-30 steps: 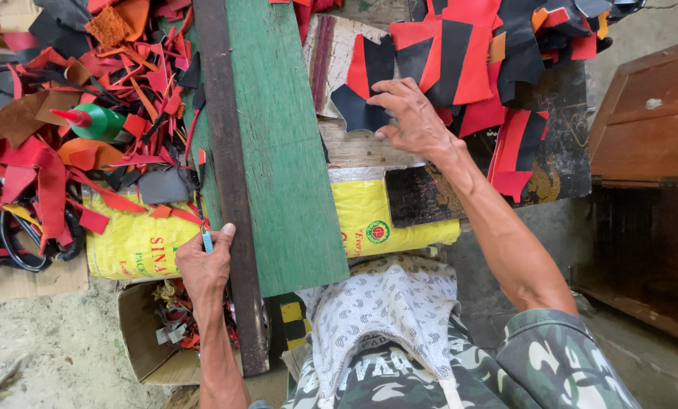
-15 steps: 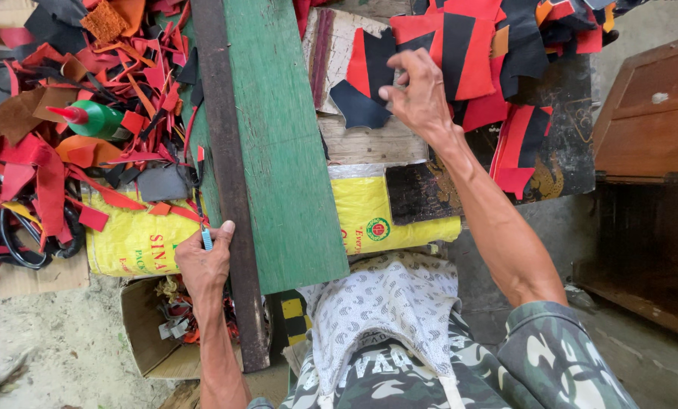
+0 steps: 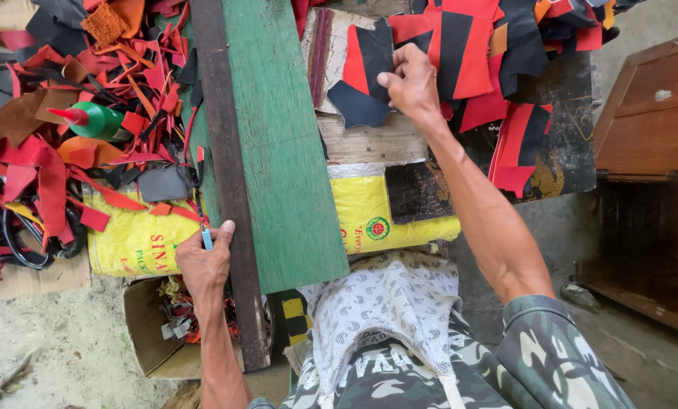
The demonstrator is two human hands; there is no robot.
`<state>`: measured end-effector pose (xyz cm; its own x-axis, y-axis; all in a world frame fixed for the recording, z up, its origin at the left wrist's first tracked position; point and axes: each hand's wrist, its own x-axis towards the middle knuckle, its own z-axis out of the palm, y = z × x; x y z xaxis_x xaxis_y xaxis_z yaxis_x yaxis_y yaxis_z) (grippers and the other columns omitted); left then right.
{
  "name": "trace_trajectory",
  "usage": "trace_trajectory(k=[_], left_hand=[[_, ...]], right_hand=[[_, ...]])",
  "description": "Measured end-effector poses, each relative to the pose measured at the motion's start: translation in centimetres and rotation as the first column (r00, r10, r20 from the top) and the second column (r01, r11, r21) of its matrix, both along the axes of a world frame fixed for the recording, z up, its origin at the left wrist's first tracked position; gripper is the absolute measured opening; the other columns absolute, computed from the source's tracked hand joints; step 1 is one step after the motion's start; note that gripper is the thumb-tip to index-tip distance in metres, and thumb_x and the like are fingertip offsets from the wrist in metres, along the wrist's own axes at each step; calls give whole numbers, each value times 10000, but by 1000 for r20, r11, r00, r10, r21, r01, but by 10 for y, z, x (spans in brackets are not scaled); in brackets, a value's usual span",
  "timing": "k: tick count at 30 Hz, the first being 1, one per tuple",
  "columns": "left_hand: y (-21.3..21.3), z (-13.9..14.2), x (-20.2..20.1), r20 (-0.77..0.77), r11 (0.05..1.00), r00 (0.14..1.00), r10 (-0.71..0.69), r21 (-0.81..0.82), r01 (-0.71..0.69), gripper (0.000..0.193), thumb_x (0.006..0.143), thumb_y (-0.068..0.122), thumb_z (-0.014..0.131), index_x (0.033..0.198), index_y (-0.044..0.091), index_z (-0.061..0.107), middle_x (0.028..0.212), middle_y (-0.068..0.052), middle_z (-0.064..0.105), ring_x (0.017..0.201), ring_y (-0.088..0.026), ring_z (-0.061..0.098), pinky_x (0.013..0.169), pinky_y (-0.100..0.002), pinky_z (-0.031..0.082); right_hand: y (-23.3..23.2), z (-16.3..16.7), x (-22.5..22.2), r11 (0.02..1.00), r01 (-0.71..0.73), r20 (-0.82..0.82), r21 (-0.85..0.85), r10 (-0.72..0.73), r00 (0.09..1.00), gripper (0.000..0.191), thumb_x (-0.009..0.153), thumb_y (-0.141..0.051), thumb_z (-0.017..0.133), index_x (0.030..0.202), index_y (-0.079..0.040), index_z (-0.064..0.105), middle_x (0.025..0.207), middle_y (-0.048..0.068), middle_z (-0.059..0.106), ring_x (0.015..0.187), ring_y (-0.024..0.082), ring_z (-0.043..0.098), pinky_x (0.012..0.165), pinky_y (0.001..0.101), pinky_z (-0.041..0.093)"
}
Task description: The person uses a utility knife to cut red and black material pieces on a green cutting board. They repeatedly pick up pieces, align them, cut along edges, and place the cut pieces aside. The process is repetitive and focused on shaping the material into smaller pieces.
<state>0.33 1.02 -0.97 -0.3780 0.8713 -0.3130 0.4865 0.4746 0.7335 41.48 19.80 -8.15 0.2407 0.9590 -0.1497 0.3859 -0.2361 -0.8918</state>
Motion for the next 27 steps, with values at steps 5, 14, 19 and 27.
trace_trajectory(k=[5, 14, 19, 27], left_hand=[[-1, 0, 0, 29, 1000, 1000, 3, 10, -3, 360, 928, 282, 802, 768, -19, 684, 571, 18, 489, 530, -83, 404, 488, -299, 337], [-1, 2, 1, 19, 1000, 1000, 1, 3, -1, 353, 930, 288, 800, 767, -8, 694, 559, 20, 485, 517, -80, 401, 481, -301, 329], [0, 2, 2, 21, 1000, 1000, 2, 6, -2, 354, 929, 294, 799, 769, -4, 695, 558, 19, 486, 514, -80, 399, 476, -304, 324], [0, -1, 0, -6, 1000, 1000, -11, 17, 11, 363, 924, 295, 805, 778, -19, 698, 560, 15, 497, 521, -86, 414, 486, -302, 349]], right_hand=[[11, 8, 13, 996, 57, -274, 69, -36, 961, 187, 906, 62, 729, 1026, 14, 594, 732, 36, 667, 526, 87, 626, 406, 240, 507], [7, -1, 13, 999, 33, -244, 15, -28, 969, 210, 890, 62, 734, 1047, 23, 600, 746, 33, 675, 535, 80, 618, 396, 241, 494], [5, 3, 9, 1000, 30, -72, -10, -30, 997, 287, 841, 51, 768, 1069, 20, 595, 708, 37, 651, 540, 91, 630, 417, 247, 531], [2, -6, 6, 999, 17, 70, 45, -20, 997, 332, 813, 32, 788, 1047, 10, 553, 685, 12, 566, 597, 107, 659, 467, 279, 570]])
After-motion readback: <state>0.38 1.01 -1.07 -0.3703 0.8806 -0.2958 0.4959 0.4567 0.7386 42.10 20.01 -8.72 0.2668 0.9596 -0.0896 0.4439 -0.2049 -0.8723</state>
